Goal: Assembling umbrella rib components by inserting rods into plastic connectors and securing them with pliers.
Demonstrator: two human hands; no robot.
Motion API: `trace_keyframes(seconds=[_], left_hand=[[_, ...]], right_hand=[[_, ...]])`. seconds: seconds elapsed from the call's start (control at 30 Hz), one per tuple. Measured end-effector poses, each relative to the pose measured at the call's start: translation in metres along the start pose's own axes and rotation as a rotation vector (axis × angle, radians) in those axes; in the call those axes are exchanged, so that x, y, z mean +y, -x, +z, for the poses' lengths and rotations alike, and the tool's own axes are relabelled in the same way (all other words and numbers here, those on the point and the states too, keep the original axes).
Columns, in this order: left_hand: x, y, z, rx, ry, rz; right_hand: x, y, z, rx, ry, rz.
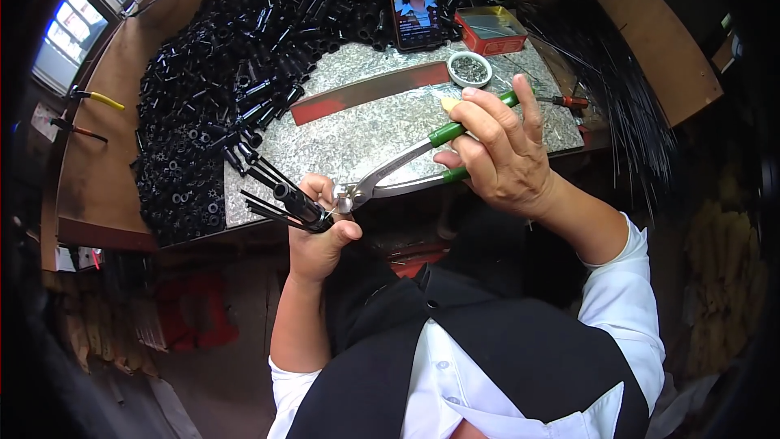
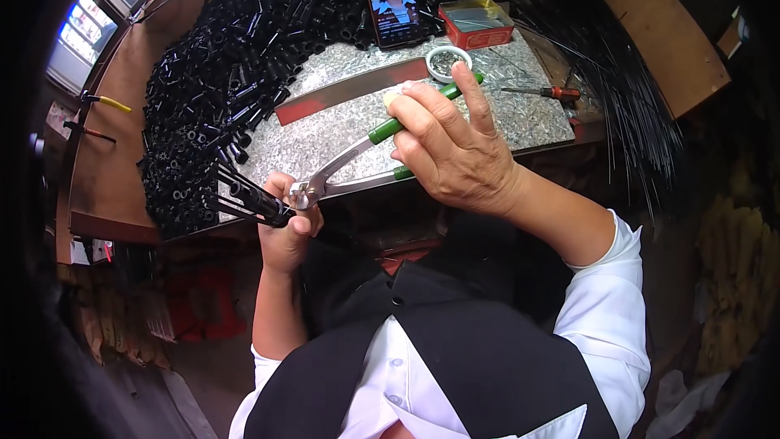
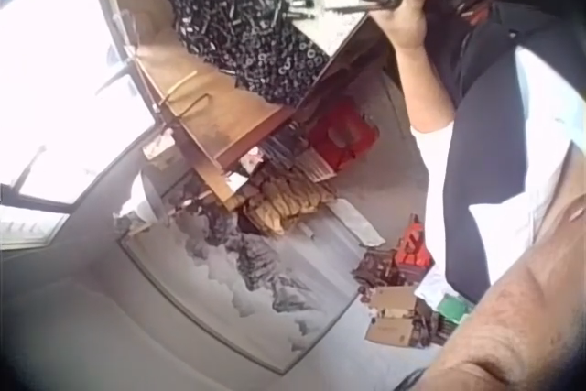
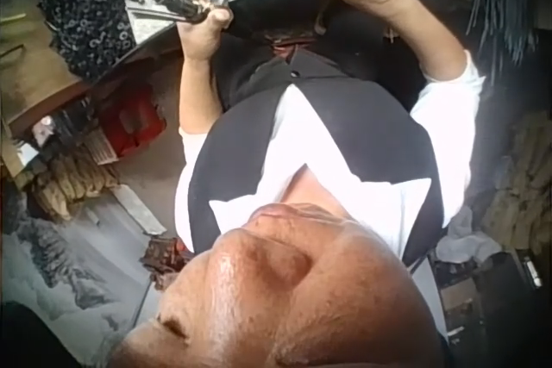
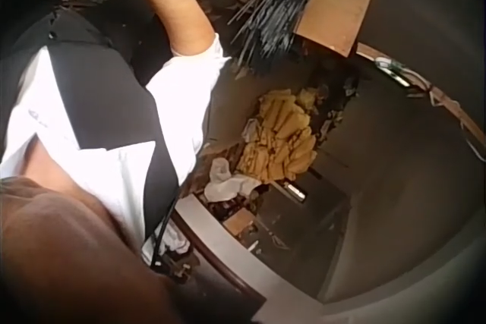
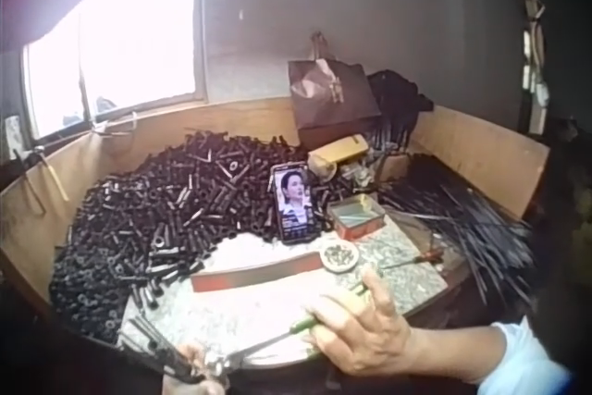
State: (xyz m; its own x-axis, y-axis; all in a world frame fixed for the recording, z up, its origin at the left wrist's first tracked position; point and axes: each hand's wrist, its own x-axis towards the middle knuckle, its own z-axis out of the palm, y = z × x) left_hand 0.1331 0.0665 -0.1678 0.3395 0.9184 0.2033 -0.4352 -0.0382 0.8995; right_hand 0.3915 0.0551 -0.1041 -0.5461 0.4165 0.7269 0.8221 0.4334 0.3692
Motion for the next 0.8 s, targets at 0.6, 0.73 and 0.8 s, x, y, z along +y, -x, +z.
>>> trace_keyframes(seconds=[0.6,0.73,0.8], left_hand=[[-0.005,-0.002,0.0,0.032,-0.067,-0.074],[-0.005,-0.002,0.003,0.023,-0.029,-0.051],[-0.01,0.002,-0.004,0.021,-0.049,-0.02]], right_hand=[[0.007,0.011,-0.002,0.102,-0.063,-0.086],[0.007,0.012,-0.007,0.013,-0.183,-0.083],[0.006,0.014,-0.011,-0.045,-0.265,-0.06]])
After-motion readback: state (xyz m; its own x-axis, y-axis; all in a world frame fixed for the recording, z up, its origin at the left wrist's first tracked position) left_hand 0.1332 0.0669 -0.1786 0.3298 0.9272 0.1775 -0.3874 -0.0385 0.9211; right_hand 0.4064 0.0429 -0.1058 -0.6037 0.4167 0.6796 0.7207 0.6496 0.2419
